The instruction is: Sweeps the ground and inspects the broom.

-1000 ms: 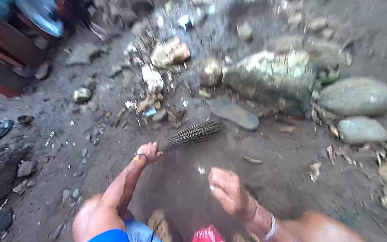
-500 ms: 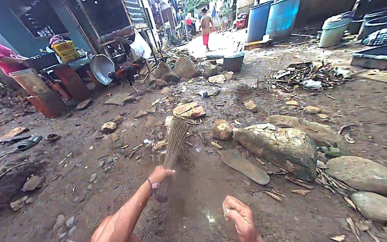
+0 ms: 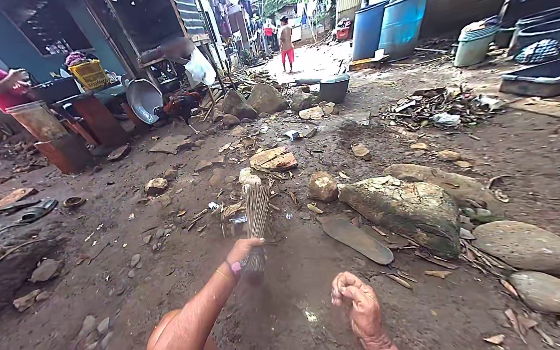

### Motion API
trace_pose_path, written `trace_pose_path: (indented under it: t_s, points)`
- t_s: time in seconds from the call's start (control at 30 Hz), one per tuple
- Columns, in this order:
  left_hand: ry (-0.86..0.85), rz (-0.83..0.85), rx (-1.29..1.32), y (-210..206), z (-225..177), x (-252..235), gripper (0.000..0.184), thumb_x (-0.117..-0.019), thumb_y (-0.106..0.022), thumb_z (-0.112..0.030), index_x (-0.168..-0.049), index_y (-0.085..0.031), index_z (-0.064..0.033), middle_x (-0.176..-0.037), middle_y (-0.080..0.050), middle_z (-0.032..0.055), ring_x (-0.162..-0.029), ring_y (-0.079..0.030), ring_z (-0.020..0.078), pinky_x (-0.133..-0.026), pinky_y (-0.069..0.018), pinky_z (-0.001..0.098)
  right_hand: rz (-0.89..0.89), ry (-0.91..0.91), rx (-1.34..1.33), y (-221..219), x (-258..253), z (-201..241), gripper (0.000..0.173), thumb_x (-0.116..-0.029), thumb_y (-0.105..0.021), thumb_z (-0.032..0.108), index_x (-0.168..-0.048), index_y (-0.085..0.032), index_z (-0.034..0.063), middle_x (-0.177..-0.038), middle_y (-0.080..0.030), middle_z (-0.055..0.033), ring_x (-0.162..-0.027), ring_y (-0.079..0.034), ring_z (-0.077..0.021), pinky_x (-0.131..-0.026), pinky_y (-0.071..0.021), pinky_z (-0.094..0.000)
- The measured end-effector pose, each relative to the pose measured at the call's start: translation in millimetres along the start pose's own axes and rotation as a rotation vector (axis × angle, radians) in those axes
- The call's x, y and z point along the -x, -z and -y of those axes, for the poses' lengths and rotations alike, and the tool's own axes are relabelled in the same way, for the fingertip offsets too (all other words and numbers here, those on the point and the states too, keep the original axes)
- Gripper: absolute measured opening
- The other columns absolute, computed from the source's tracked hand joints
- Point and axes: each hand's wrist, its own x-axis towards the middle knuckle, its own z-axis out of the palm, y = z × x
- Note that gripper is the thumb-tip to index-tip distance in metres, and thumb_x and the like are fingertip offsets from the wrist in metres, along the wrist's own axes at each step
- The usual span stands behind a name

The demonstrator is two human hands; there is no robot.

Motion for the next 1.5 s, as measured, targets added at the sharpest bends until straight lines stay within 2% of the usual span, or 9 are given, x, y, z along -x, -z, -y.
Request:
trace_pose_path:
  t_s: [0.43, 0.53, 0.63, 0.77, 0.93, 1.07, 1.2, 1.37, 1.5]
  points:
    - [-0.046, 0.145, 0.055, 3, 6, -6, 0.014, -0.1036, -0.045, -0.008, -0.102, -0.057, 0.0006, -0.073, -0.068, 0.0134, -0.056, -0.067, 0.0195, -0.051, -0.0577, 0.03, 0.007, -0.002, 0.1, 4, -18, 1, 0.029, -0.0794, -0.038, 0.0, -0.066, -0.056, 0.0189, -0.061, -0.059, 0.0117, -0.053, -0.056, 0.001, -0.052, -0.0487, -0.0165]
    - [-0.166, 0.359, 0.096, 8, 8, -8, 0.016, -0.098, -0.044, -0.006, -0.109, -0.052, 0.0009, -0.078, -0.071, 0.014, -0.061, -0.071, 0.0209, -0.056, -0.0609, 0.0315, 0.062, -0.06, 0.192, 7, -30, 9, 0.03, -0.0947, -0.034, 0.027, -0.094, -0.061, 0.0128, -0.076, -0.067, 0.0105, -0.062, -0.063, -0.0004, -0.06, -0.0542, -0.0185]
    - [-0.23, 0.536, 0.118, 9, 7, -11, 0.029, -0.0879, -0.052, -0.009, -0.115, -0.051, 0.0016, -0.082, -0.073, 0.0133, -0.065, -0.072, 0.0211, -0.06, -0.062, 0.0325, 0.118, -0.103, 0.228, 2, -41, 16, 0.098, -0.0907, -0.035, 0.08, -0.136, -0.048, -0.0064, -0.109, -0.073, -0.0042, -0.086, -0.071, -0.0129, -0.079, -0.0589, -0.0313]
    - [-0.223, 0.759, 0.16, 3, 10, -15, 0.039, -0.0807, -0.06, -0.011, -0.117, -0.053, 0.0012, -0.086, -0.073, 0.0121, -0.068, -0.072, 0.0207, -0.063, -0.0619, 0.0333, 0.099, -0.108, 0.226, -17, -54, 12, 0.109, -0.089, -0.034, 0.082, -0.147, -0.037, -0.0098, -0.132, -0.067, -0.0128, -0.106, -0.07, -0.0183, -0.09, -0.057, -0.0343]
    - [-0.189, 0.951, 0.171, 3, 21, -17, 0.038, -0.0808, -0.058, -0.008, -0.118, -0.055, -0.0005, -0.087, -0.074, 0.0094, -0.07, -0.073, 0.0177, -0.066, -0.0613, 0.031, 0.162, -0.119, 0.02, -70, -78, 6, 0.064, -0.0919, -0.056, 0.061, -0.131, -0.057, 0.0114, -0.115, -0.073, 0.0053, -0.102, -0.071, -0.0079, -0.087, -0.0583, -0.0259]
    - [-0.224, 1.017, 0.171, 8, 25, -25, 0.028, -0.0788, -0.058, -0.003, -0.107, -0.063, -0.0026, -0.077, -0.074, 0.0052, -0.063, -0.07, 0.0138, -0.061, -0.0599, 0.0286, 0.349, -0.19, -0.352, -108, -98, 1, 0.056, -0.0798, -0.073, 0.054, -0.117, -0.073, 0.0118, -0.112, -0.077, -0.0138, -0.103, -0.075, -0.0258, -0.091, -0.0605, -0.0391]
    - [-0.347, 0.929, -0.014, 15, 11, -25, 0.027, -0.0833, -0.06, -0.005, -0.109, -0.059, 0.0033, -0.076, -0.07, 0.004, -0.064, -0.068, 0.0101, -0.065, -0.0594, 0.0274, 0.163, -0.166, -0.362, -142, -101, 7, 0.041, -0.0772, -0.069, 0.046, -0.1, -0.074, 0.0118, -0.089, -0.077, -0.0116, -0.08, -0.076, -0.0226, -0.072, -0.0631, -0.0366]
    - [-0.536, 0.841, -0.319, 22, -1, -18, 0.065, -0.0851, -0.074, -0.007, -0.137, -0.044, 0.0171, -0.119, -0.062, 0.0317, -0.108, -0.065, 0.031, -0.099, -0.0528, 0.0442, 0.091, 0.001, -0.168, -165, -132, 36, 0.039, -0.0942, -0.034, 0.034, -0.096, -0.065, 0.0122, -0.085, -0.076, -0.0078, -0.078, -0.075, -0.022, -0.074, -0.0629, -0.0373]
    - [-0.61, 0.748, -0.272, 19, -7, -19, 0.057, -0.0846, -0.072, -0.005, -0.132, -0.049, 0.0163, -0.114, -0.066, 0.0275, -0.102, -0.068, 0.0258, -0.094, -0.0551, 0.0395, 0.196, -0.066, -0.155, -176, -144, 63, 0.039, -0.0935, -0.043, 0.041, -0.104, -0.068, 0.0128, -0.098, -0.077, -0.0139, -0.086, -0.076, -0.0302, -0.075, -0.064, -0.0452]
